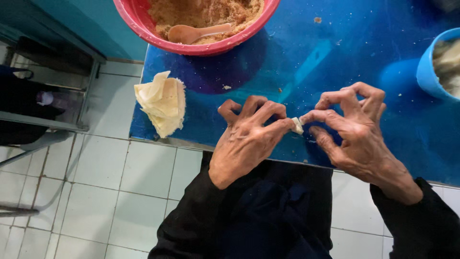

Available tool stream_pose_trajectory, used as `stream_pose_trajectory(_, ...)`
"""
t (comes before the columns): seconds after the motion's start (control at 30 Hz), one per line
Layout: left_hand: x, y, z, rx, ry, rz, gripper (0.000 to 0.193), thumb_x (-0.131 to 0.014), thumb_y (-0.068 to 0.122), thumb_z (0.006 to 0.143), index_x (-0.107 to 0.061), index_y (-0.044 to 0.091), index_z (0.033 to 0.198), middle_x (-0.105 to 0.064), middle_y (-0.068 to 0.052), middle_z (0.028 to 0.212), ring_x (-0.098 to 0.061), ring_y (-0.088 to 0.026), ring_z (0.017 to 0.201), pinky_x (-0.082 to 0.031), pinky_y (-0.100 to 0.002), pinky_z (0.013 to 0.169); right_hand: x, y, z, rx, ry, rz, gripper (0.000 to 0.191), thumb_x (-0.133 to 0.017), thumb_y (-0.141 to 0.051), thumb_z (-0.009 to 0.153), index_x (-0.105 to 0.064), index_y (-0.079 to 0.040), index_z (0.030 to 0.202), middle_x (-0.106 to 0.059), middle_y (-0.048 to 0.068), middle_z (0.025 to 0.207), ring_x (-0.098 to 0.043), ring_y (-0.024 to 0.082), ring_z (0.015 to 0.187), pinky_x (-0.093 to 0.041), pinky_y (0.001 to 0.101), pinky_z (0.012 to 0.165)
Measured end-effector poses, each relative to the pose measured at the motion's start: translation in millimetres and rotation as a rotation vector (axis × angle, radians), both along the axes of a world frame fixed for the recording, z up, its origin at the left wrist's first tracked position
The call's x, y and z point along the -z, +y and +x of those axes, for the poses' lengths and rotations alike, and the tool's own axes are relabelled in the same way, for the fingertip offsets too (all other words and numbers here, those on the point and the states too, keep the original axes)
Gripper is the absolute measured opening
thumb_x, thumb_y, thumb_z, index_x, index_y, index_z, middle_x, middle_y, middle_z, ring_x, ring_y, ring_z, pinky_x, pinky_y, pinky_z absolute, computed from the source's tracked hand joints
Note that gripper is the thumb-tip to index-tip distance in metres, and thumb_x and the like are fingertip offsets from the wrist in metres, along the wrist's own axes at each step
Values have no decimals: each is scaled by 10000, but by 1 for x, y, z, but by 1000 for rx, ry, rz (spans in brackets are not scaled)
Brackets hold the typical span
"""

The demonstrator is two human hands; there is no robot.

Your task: The person sits at a blue table and folds triangular pieces of dough around a filling by hand, pinching the edges closed. Each finished folded pastry is placed in a growing stack on the table, and the person repeats the folding with new dough pieces.

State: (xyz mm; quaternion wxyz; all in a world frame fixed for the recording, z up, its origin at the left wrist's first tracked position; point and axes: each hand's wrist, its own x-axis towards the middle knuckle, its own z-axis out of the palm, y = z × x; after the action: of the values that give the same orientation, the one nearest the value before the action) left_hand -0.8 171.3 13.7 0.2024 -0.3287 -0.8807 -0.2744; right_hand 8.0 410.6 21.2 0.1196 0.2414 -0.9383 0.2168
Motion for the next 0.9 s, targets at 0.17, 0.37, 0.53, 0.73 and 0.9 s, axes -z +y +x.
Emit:
stream_pose_trajectory(0.17, 3, -2, 0, 8, -16, 1, 140, -770, 191, 936, -703, 252, 1042, -593, 99, 1098, -542, -162, 1152, -263, -506, 932, 4, -6, -1, -15, 46, 59, 248, -790, -152, 812, -785, -168, 1060, -596, -13, 1238, -358, 332, 1296, -276, 538, 1032)
stream_pose_trajectory(0.37, 6, -3, 0, 8, -1, 30, 196, -776, 168, 913, -714, 255, 1078, -595, 97, 1112, -536, -158, 1159, -255, -494, 933, -8, -12, 13, -10, 444, 480, 189, -820, -224, 917, -826, -270, 1101, -604, -23, 1183, -361, 304, 1268, -278, 561, 929)
stream_pose_trajectory(0.53, 7, -3, 0, 9, -7, 37, 148, -775, 180, 930, -708, 259, 1035, -599, 104, 1098, -541, -145, 1148, -252, -491, 938, -25, -12, 18, -41, 530, 667, 212, -810, -341, 898, -825, -308, 1106, -596, -45, 1164, -351, 268, 1259, -287, 564, 916)
stream_pose_trajectory(0.73, 9, -3, 0, 11, -5, 47, 161, -780, 183, 930, -726, 268, 1056, -593, 104, 1074, -542, -143, 1129, -254, -489, 930, -15, -10, 8, -28, 364, 426, 231, -800, -203, 886, -807, -329, 1080, -592, -61, 1198, -348, 323, 1305, -275, 547, 952)
stream_pose_trajectory(0.9, 12, -3, 0, 12, -20, 57, 153, -790, 198, 913, -737, 266, 1039, -595, 106, 1071, -541, -149, 1121, -253, -498, 934, -7, -11, -1, -79, 353, 369, 287, -793, -197, 872, -806, -379, 1094, -599, -60, 1190, -352, 328, 1278, -278, 550, 934)
